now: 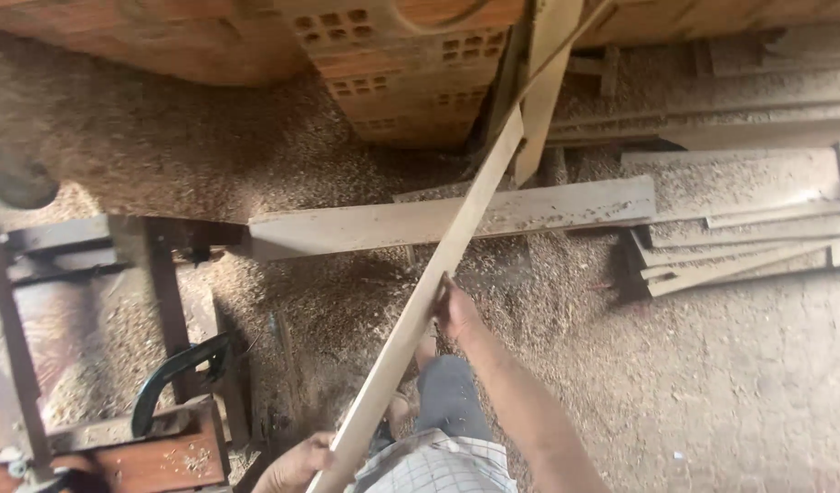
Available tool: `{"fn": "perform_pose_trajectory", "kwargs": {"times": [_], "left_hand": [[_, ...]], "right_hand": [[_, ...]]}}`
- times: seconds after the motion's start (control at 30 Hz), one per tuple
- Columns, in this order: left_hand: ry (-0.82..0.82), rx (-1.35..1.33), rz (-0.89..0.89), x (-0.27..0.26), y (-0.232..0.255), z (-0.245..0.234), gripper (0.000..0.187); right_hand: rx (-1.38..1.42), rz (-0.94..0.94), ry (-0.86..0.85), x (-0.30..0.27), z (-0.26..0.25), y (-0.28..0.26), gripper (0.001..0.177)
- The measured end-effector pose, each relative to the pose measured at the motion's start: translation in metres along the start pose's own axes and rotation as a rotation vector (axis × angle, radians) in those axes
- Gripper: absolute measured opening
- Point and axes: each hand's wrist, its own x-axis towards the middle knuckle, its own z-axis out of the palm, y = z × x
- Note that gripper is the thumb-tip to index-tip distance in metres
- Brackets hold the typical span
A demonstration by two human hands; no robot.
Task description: Cutting wooden planks with a stationary circular saw.
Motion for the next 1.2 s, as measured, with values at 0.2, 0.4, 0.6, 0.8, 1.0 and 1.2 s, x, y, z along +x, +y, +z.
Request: {"fn": "perform_pose_trajectory", "kwargs": {"times": [0.2, 0.4, 0.6, 0.8, 1.0, 1.2], "left_hand": [[0.209, 0.128, 0.221, 0.036, -0.102, -0.063, 0.056], [0.635, 0.175, 0.350, -0.011, -0.106, 0.034, 0.052], [0.595, 0.325, 1.049, 0.065, -0.243, -0.013, 0.044], [0.149, 0.159, 1.061, 0.112, -0.351, -0.081, 0.053], [0.292, -0.869, 1.001, 0.066, -0.398, -0.091, 0.059], [0.945, -0.299, 1.154, -0.091, -0.413, -0.034, 0.072]], "right_hand": [[-0.370, -0.162, -0.007, -0.063, -0.017, 0.050, 0.054], [-1.219, -0.082, -0.114, -0.223, 0.039, 0.100, 0.035], [-1.621, -0.963, -1.017, -0.223, -0.055, 0.223, 0.032], [-0.863, -0.026, -0.856, -0.300, 0.029, 0.253, 0.051], [-1.063, 0.074, -1.028, -0.287, 0.012, 0.326, 0.022], [-1.696, -0.285, -1.406, -0.369, 0.031, 0.387, 0.023]]}}
